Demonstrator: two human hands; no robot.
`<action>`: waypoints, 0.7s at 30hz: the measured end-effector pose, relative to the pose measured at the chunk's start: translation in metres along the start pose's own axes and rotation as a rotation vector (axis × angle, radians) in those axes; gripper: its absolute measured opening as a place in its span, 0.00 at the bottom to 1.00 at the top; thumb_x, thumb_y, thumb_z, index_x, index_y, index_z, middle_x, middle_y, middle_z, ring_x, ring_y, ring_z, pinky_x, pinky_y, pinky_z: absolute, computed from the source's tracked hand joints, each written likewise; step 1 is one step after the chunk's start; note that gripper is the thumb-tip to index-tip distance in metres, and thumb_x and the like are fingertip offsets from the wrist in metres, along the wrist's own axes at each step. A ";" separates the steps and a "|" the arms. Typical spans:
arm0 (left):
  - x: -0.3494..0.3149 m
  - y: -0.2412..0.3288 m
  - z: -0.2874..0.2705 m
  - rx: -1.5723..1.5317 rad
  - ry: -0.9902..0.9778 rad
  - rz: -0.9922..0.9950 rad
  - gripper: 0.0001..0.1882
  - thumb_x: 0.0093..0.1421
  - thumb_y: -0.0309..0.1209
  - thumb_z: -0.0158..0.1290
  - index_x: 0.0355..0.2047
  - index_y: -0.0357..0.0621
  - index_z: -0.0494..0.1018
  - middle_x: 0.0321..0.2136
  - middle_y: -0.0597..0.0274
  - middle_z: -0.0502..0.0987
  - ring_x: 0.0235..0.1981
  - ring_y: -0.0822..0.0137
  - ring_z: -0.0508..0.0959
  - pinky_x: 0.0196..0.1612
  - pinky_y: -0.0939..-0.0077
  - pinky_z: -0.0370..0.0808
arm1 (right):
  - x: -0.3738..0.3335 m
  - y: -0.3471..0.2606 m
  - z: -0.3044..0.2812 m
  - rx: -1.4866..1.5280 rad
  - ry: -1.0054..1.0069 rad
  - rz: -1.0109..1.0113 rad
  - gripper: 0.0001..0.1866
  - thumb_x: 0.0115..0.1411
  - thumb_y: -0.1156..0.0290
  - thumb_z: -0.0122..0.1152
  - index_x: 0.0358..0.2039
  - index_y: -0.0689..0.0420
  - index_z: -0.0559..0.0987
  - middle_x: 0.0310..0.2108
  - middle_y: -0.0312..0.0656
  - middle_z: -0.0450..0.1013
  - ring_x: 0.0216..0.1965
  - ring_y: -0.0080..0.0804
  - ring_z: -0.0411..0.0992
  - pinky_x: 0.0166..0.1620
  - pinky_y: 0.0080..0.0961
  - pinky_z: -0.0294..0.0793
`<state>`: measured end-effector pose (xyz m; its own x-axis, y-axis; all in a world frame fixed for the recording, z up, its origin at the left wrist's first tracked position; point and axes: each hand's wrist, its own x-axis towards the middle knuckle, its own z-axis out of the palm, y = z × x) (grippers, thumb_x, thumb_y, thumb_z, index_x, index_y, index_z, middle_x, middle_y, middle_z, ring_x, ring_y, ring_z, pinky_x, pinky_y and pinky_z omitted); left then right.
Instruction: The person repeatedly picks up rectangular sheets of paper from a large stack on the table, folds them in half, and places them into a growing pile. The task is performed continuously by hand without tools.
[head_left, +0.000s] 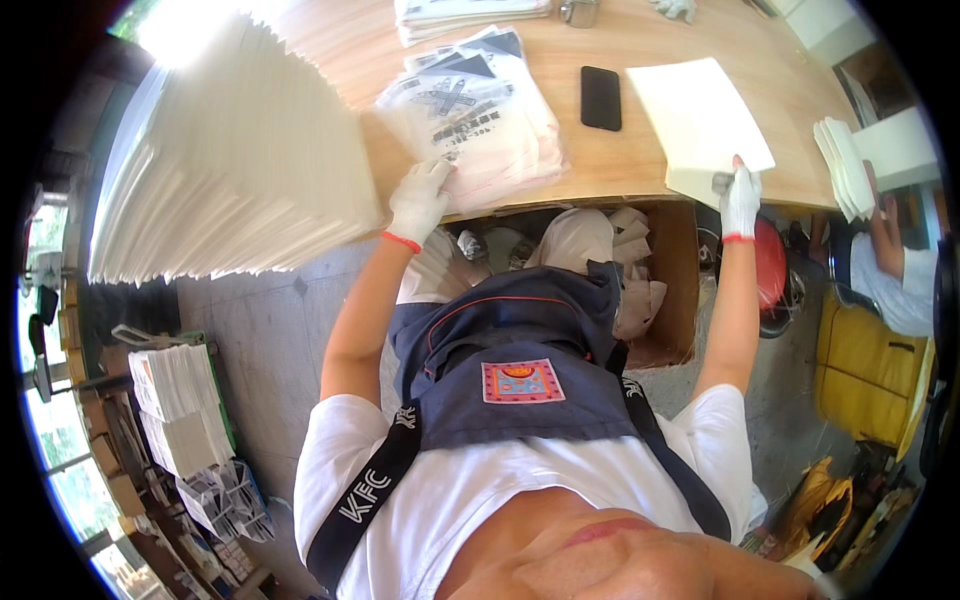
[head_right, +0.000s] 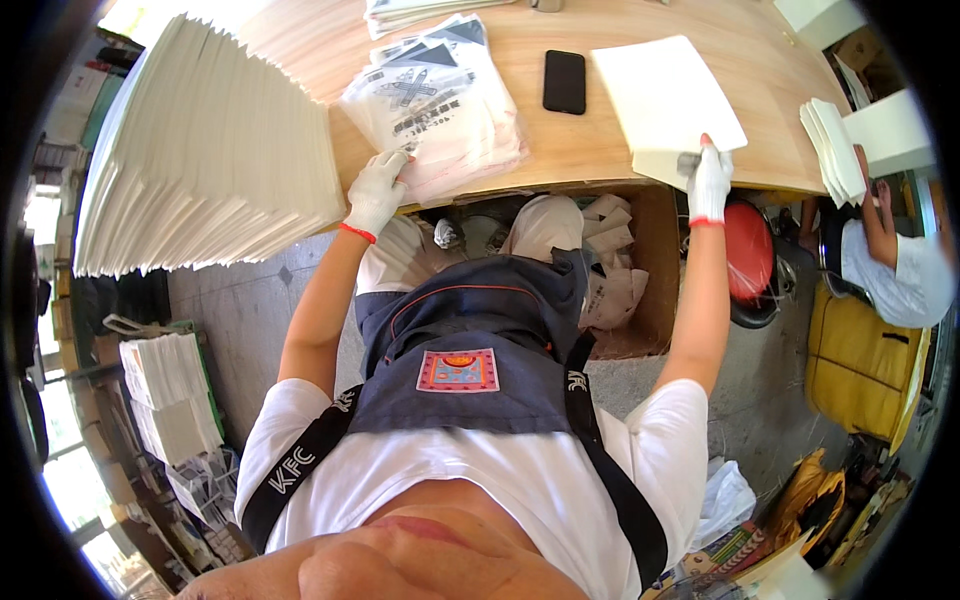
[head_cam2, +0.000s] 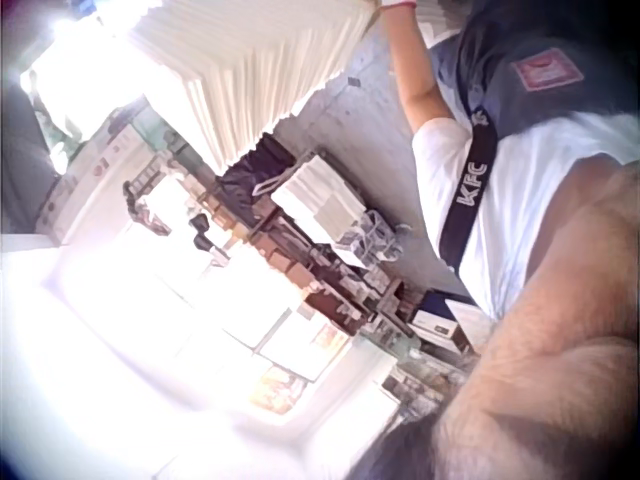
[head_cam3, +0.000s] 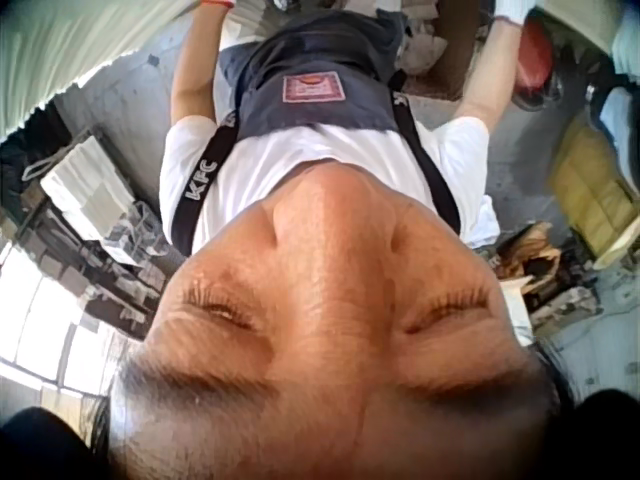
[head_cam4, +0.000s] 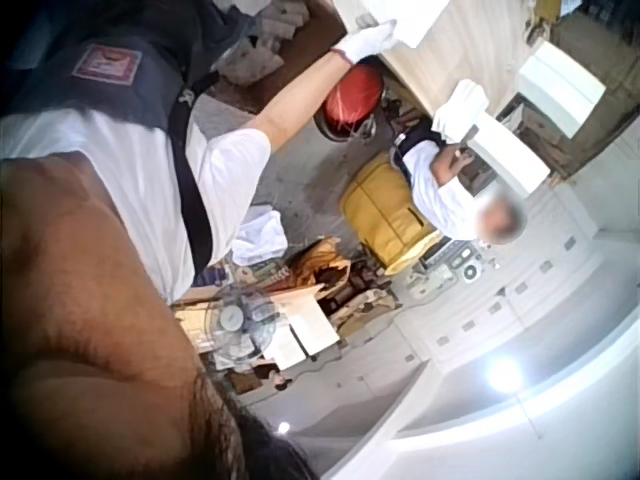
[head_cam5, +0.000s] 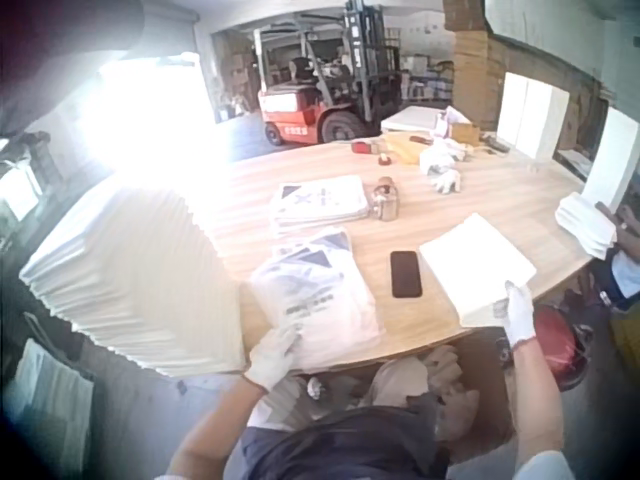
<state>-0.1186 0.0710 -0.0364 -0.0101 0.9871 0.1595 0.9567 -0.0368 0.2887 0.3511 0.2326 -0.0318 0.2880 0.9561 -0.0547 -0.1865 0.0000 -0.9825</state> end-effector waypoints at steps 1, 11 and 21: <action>-0.002 -0.001 0.000 -0.015 -0.009 -0.011 0.17 0.46 0.23 0.47 0.38 0.51 0.70 0.42 0.66 0.72 0.46 0.61 0.70 0.43 0.66 0.71 | -0.022 -0.008 0.006 0.064 -0.141 -0.053 0.15 0.58 0.71 0.49 0.45 0.62 0.67 0.39 0.44 0.71 0.33 0.32 0.74 0.30 0.28 0.75; -0.006 -0.005 0.007 -0.123 0.093 0.044 0.18 0.43 0.22 0.47 0.37 0.50 0.70 0.40 0.64 0.71 0.46 0.61 0.69 0.44 0.66 0.70 | -0.191 0.030 0.061 0.262 -0.521 0.607 0.19 0.55 0.71 0.52 0.47 0.65 0.67 0.35 0.45 0.72 0.21 0.21 0.70 0.17 0.12 0.65; -0.002 -0.003 -0.005 -0.498 0.089 -0.018 0.12 0.48 0.16 0.41 0.29 0.43 0.71 0.33 0.61 0.73 0.27 0.61 0.72 0.33 0.74 0.69 | -0.228 0.042 0.074 0.375 -0.245 0.558 0.14 0.61 0.72 0.46 0.48 0.56 0.66 0.29 0.37 0.71 0.12 0.14 0.61 0.10 0.09 0.57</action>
<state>-0.1234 0.0681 -0.0327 -0.0709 0.9720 0.2240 0.7018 -0.1110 0.7037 0.2078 0.0363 -0.0470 -0.1555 0.8811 -0.4467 -0.5675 -0.4498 -0.6896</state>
